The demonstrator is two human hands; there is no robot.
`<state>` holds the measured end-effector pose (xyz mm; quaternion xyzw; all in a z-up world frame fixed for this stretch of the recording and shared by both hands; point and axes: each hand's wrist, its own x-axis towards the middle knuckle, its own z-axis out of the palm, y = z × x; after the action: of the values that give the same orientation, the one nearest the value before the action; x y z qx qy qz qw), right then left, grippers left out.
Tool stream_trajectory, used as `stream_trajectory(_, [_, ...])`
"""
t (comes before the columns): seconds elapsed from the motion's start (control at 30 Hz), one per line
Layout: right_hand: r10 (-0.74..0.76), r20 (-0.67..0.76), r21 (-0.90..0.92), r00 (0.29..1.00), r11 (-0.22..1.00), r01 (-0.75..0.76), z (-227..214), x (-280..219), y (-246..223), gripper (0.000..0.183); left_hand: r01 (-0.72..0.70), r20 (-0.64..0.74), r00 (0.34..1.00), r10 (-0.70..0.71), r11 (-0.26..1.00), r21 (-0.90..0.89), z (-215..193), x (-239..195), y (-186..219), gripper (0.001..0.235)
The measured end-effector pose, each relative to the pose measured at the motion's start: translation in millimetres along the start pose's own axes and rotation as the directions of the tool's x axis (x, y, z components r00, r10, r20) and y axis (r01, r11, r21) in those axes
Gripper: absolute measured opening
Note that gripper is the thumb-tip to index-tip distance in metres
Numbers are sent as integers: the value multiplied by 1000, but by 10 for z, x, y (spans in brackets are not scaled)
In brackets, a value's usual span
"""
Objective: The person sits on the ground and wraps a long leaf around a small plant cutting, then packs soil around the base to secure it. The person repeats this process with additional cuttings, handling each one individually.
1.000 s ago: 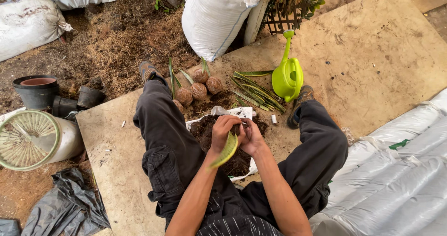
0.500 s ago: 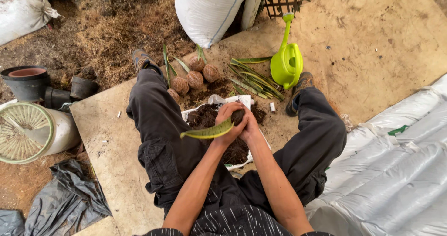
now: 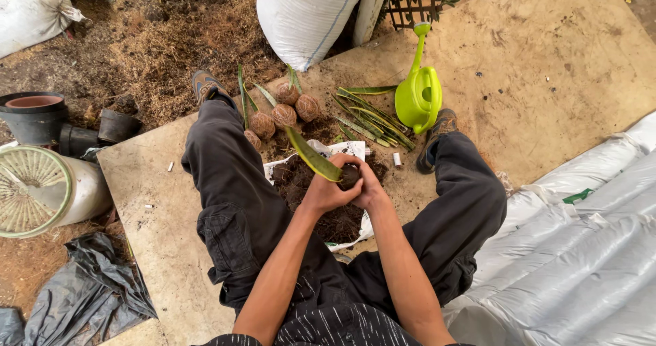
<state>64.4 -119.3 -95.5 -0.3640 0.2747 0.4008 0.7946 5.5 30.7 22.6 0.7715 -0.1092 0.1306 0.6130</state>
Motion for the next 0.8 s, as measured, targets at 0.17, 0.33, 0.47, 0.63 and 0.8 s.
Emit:
stream_trajectory(0.17, [-210,-36,129,977,969,213,-63,195,222,30,62,-306,949,-80,996,-68,304,-101,-4,34])
stream_trajectory(0.33, [-264,17,112,964,959,260,119,2,364,35,88,-323,943,-85,996,-6,305,-135,-202,12])
stream_trajectory(0.47, [-203,-27,49,979,978,204,352,-280,177,38,111,-247,959,-140,986,-124,179,-34,-273,14])
stream_trajectory(0.63, [-65,-56,44,996,997,68,348,-378,-84,51,228,-268,880,-392,844,-485,111,27,-410,28])
stream_trajectory(0.8, [-144,-94,41,985,988,148,420,-293,4,61,220,-223,836,-501,678,-701,134,-44,-547,32])
